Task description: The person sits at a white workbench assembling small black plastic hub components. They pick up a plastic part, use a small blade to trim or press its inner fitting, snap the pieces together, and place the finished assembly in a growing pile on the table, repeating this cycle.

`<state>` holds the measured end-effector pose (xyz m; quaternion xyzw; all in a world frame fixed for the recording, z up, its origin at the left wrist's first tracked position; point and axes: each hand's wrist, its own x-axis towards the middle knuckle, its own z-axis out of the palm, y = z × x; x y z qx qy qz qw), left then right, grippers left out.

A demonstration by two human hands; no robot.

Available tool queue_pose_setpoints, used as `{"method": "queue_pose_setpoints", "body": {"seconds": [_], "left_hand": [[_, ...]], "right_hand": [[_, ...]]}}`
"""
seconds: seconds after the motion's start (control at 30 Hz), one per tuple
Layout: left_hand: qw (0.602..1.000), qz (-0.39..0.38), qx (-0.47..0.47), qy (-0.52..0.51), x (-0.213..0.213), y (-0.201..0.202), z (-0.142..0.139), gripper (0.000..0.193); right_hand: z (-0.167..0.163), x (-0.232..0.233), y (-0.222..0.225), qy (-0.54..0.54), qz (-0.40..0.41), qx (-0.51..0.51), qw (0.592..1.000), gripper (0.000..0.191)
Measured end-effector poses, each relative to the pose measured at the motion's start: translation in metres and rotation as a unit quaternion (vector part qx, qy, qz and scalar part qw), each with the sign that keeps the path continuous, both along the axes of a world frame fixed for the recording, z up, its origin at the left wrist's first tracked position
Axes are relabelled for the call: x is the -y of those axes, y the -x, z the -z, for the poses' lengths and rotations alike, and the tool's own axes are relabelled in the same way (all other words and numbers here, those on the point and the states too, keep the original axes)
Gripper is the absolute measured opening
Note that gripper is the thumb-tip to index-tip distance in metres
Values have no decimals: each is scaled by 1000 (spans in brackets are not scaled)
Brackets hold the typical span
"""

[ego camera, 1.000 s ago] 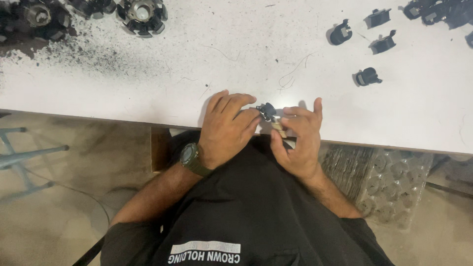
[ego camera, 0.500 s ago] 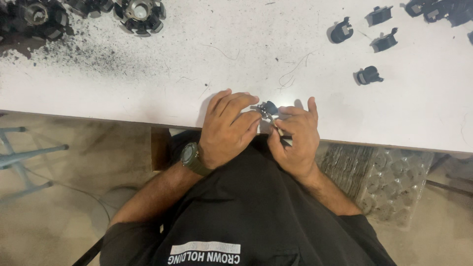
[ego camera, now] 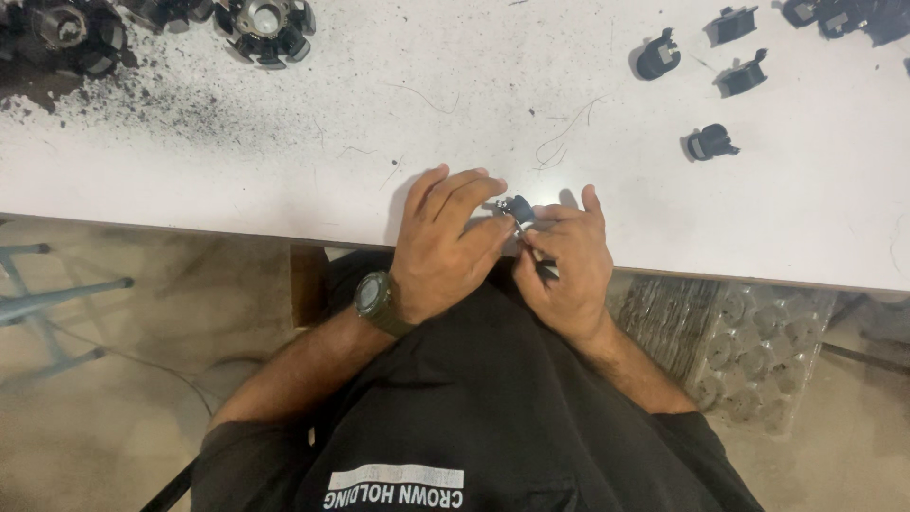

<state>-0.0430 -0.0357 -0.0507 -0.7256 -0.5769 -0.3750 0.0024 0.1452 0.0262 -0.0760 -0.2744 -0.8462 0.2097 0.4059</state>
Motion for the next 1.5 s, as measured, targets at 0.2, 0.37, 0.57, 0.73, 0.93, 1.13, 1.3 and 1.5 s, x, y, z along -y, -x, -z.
{"method": "queue_pose_setpoints", "body": {"seconds": [0.2,0.37,0.57,0.73,0.93,1.13,1.3,1.5], "left_hand": [[996,-31,44,69,-1,1,-2,10],[995,-35,42,81,-1,1,-2,12],[995,-32,63,76,-1,2,-1,13],[994,-23,70,85,-1,4,4,15],[991,-3,104,84,3,7,0,16],[993,-72,57,75,8,20,-17,27],[997,-27,39,61,3,22,-22,37],[991,0,110,74,-7,10,-19,17]], "right_hand": [[3,-2,1,-4,6,-2,1000,28],[8,0,-1,-37,-5,-31,999,31],[11,3,-2,-35,-42,-30,998,36],[6,3,3,-39,-20,-18,999,35],[-3,4,5,-37,-9,20,999,32],[-18,-4,-6,-40,6,-3,999,26],[-31,-15,-10,-7,47,96,994,41],[-27,-19,0,-33,51,133,989,38]]}}
